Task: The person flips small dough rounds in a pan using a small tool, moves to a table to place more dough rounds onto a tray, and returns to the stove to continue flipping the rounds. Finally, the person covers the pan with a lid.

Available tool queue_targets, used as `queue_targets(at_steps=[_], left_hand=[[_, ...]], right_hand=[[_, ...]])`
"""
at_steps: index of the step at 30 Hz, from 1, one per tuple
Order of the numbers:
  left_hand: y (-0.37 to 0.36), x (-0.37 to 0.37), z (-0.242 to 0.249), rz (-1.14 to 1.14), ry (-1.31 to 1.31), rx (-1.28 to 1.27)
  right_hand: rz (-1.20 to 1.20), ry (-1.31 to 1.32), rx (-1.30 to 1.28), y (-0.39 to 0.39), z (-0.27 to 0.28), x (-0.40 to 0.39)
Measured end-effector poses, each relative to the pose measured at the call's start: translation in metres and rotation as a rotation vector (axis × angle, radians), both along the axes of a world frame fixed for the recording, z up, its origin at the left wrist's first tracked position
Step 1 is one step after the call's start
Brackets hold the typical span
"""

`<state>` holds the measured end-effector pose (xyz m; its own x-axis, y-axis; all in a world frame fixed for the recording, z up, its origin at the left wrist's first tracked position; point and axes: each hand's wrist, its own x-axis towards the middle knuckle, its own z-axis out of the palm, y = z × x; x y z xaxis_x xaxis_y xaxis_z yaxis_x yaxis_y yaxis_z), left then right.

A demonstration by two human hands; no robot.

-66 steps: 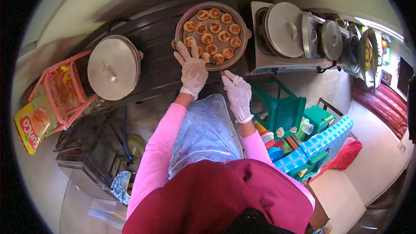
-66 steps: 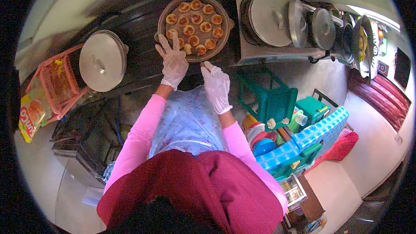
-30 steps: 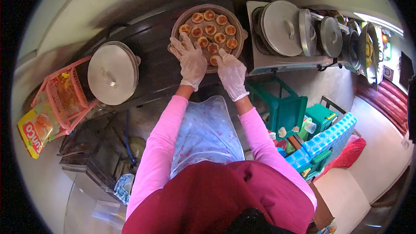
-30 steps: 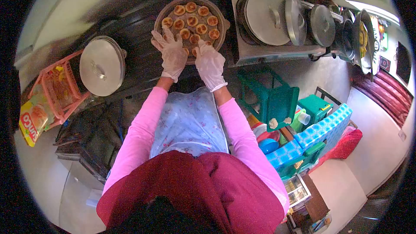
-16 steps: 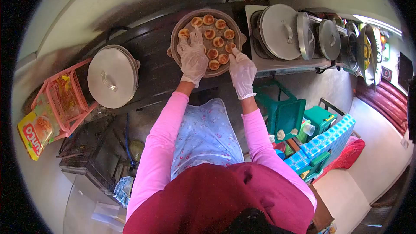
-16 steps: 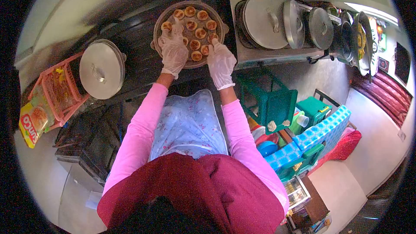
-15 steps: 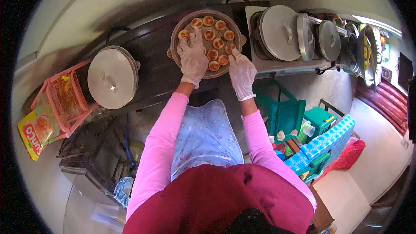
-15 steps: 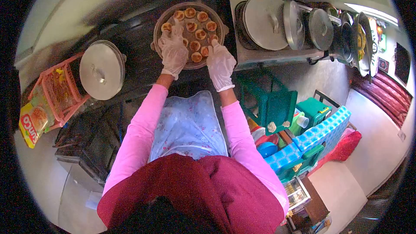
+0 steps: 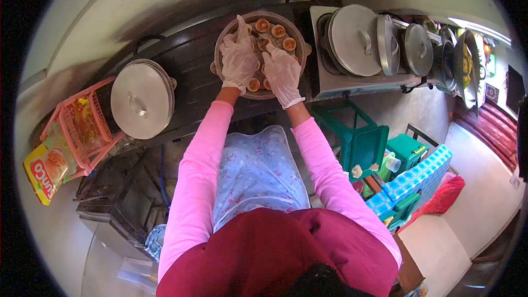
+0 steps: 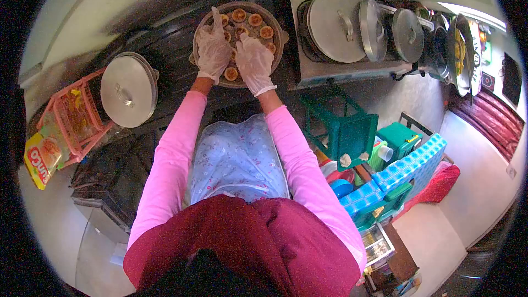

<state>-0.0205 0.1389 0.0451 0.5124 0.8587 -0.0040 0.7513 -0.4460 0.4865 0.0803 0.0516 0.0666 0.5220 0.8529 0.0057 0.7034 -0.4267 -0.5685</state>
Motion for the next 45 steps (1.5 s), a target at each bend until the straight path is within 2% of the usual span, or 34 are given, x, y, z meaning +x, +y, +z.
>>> queue_targets(at_steps=[4, 7, 8, 9, 11, 12, 15, 16, 19, 22, 25, 28, 29, 31, 32, 35, 36, 39, 42, 45], left_hand=[[-0.003, 0.000, -0.006, 0.036, -0.021, 0.062], [0.002, -0.008, -0.006, 0.113, -0.197, 0.172], [0.000, -0.013, -0.004, 0.189, -0.181, 0.140], [-0.004, -0.020, 0.004, 0.263, -0.162, 0.109], [-0.016, -0.041, 0.016, 0.341, -0.133, 0.120], [-0.023, -0.054, 0.017, 0.346, -0.129, 0.166], [-0.047, -0.087, 0.013, 0.316, -0.036, 0.261], [-0.059, -0.096, 0.010, 0.299, 0.013, 0.283], [-0.093, -0.107, 0.006, 0.285, -0.022, 0.224], [-0.124, -0.106, 0.002, 0.236, -0.010, 0.104], [-0.142, -0.096, 0.013, 0.222, -0.006, 0.090], [-0.150, -0.093, 0.021, 0.226, -0.006, 0.088], [-0.153, -0.093, 0.019, 0.231, -0.007, 0.090], [-0.156, -0.090, 0.017, 0.245, -0.014, 0.099], [-0.158, -0.088, 0.017, 0.248, 0.006, 0.084], [-0.165, -0.083, 0.019, 0.240, 0.045, 0.062], [-0.167, -0.083, 0.020, 0.233, 0.037, 0.074], [-0.172, -0.084, 0.022, 0.220, 0.004, 0.092], [-0.170, -0.084, 0.018, 0.210, -0.030, 0.080], [-0.168, -0.086, 0.011, 0.177, -0.077, 0.047]], right_hand=[[-0.091, 0.034, 0.003, -0.001, -0.001, 0.006], [-0.067, 0.141, 0.085, -0.002, -0.005, 0.015], [0.022, -0.030, -0.036, -0.008, -0.004, 0.023], [0.018, -0.051, 0.000, -0.017, -0.001, 0.030], [0.010, -0.089, 0.074, -0.036, 0.006, 0.038], [-0.102, 0.035, -0.021, -0.038, 0.037, 0.035], [-0.196, 0.087, 0.023, -0.074, 0.034, 0.039], [-0.102, -0.008, 0.040, -0.084, 0.030, 0.042], [-0.219, 0.143, 0.035, -0.092, 0.024, 0.037], [-0.136, -0.024, -0.021, -0.087, 0.016, 0.042], [-0.153, 0.056, -0.036, -0.086, 0.016, 0.047], [0.040, -0.029, -0.023, -0.100, 0.026, 0.037], [0.209, -0.178, 0.150, -0.107, 0.023, 0.036], [0.247, -0.049, 0.076, -0.112, 0.047, 0.020], [0.303, -0.151, 0.014, -0.115, 0.046, 0.017], [0.361, -0.164, -0.075, -0.116, 0.028, 0.017], [0.398, -0.203, -0.192, -0.116, 0.029, 0.017], [0.414, -0.110, -0.170, -0.118, 0.032, 0.016], [0.345, -0.078, -0.012, -0.121, 0.025, 0.017], [0.144, -0.066, -0.136, -0.126, 0.025, 0.019]])
